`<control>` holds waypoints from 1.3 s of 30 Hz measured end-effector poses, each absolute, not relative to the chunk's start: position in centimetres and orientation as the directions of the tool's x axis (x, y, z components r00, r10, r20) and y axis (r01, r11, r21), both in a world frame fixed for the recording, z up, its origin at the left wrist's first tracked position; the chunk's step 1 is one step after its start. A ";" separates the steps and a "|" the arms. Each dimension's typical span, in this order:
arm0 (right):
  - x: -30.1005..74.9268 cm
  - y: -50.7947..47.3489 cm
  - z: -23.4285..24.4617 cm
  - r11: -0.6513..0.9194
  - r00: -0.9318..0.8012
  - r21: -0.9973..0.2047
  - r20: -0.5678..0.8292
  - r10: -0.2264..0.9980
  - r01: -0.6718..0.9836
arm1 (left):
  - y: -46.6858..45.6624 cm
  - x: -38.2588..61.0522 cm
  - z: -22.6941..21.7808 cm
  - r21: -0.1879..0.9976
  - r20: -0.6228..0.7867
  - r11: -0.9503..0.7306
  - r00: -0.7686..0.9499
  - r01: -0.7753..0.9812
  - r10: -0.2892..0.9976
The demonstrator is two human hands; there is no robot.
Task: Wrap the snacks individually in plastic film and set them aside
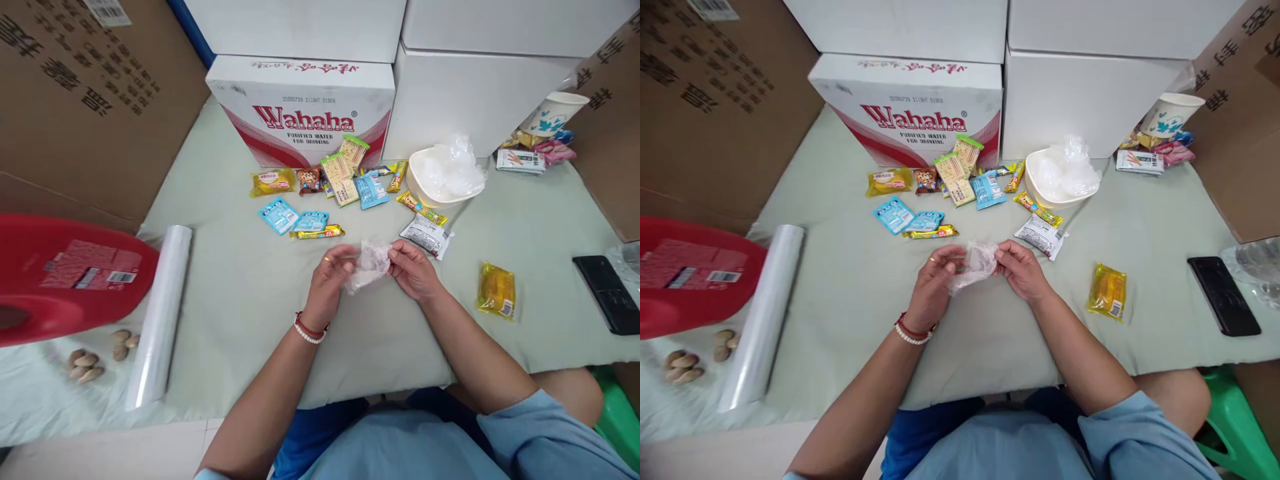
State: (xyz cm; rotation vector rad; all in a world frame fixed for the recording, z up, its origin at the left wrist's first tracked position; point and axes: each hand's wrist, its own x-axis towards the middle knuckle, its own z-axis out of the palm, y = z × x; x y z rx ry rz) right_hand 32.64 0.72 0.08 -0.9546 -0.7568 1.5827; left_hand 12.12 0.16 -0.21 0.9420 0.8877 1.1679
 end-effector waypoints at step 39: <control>34.3 0.5 0.3 -0.295 -0.209 -0.724 -0.210 0.955 -0.623 | 0.6 12.6 -0.5 0.939 -0.185 0.148 -0.092 -0.311 0.979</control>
